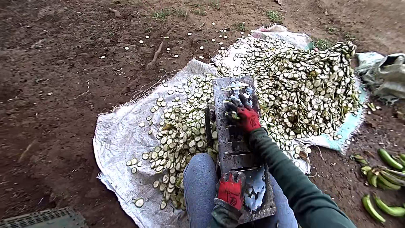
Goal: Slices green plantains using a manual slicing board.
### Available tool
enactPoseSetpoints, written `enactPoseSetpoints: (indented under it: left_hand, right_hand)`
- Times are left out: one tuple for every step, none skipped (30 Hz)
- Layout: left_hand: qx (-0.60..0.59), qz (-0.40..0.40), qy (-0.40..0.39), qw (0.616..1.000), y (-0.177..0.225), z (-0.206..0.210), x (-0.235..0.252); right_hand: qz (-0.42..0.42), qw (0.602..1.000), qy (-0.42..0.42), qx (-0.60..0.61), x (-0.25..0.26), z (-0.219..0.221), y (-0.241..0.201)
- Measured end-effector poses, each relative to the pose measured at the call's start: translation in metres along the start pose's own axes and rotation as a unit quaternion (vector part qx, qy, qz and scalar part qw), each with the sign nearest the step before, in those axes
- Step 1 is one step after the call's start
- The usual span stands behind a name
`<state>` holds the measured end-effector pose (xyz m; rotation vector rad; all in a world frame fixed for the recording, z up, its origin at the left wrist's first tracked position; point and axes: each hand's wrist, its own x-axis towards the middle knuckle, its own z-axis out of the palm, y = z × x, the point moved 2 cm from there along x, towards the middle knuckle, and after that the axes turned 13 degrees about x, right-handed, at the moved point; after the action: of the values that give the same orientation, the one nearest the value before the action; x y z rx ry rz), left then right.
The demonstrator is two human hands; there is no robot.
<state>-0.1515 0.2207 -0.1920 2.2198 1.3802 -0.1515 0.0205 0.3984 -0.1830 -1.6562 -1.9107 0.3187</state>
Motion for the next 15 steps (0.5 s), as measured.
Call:
enactPoseSetpoints:
  left_hand:
    - [-0.006,0.002,-0.03,1.0,-0.002,-0.003,0.0]
    - [-0.016,0.005,-0.027,0.999,-0.004,-0.003,-0.001]
    - [-0.036,0.015,0.007,0.999,-0.006,0.001,-0.003]
    - [-0.062,0.033,0.052,0.996,-0.008,0.008,-0.007]
    - [-0.088,0.057,0.095,0.99,-0.012,0.013,-0.01]
    - [-0.114,0.084,0.141,0.98,-0.016,0.017,-0.011]
    - [-0.141,0.111,0.177,0.968,-0.019,0.019,-0.012]
    - [-0.17,0.131,0.21,0.954,-0.022,0.021,-0.013]
    - [-0.205,0.137,0.249,0.937,-0.026,0.021,-0.013]
    - [-0.246,0.123,0.296,0.915,-0.034,0.017,-0.012]
    - [-0.286,0.094,0.349,0.888,-0.047,0.007,-0.009]
    - [-0.313,0.057,0.399,0.86,-0.063,-0.007,-0.004]
    - [-0.316,0.013,0.444,0.838,-0.082,-0.024,0.0]
    - [-0.295,-0.028,0.477,0.827,-0.103,-0.038,0.005]
    - [-0.266,-0.06,0.491,0.827,-0.123,-0.048,0.009]
  right_hand:
    - [0.023,1.0,-0.016,-0.003,0.029,-0.003,0.0]
    - [0.042,0.999,-0.024,-0.006,0.047,-0.005,-0.002]
    - [0.061,0.998,-0.027,-0.006,0.053,-0.007,-0.004]
    - [0.069,0.997,-0.022,-0.007,0.048,-0.008,-0.005]
    - [0.075,0.997,-0.02,-0.002,0.032,-0.008,-0.007]
    - [0.071,0.997,-0.013,0.008,0.007,-0.008,-0.011]
    - [0.06,0.998,-0.002,0.02,-0.026,-0.006,-0.013]
    - [0.054,0.998,0.008,0.034,-0.067,-0.002,-0.015]
    - [0.048,0.998,0.017,0.043,-0.11,0.002,-0.017]
    - [0.038,0.997,0.032,0.05,-0.151,0.006,-0.02]
    - [0.029,0.997,0.045,0.052,-0.182,0.01,-0.024]
    - [0.018,0.997,0.057,0.049,-0.2,0.013,-0.026]
    - [0.014,0.997,0.057,0.043,-0.202,0.013,-0.027]
    - [0.027,0.998,0.04,0.032,-0.189,0.008,-0.028]
    - [0.048,0.999,0.011,0.017,-0.162,0.002,-0.027]
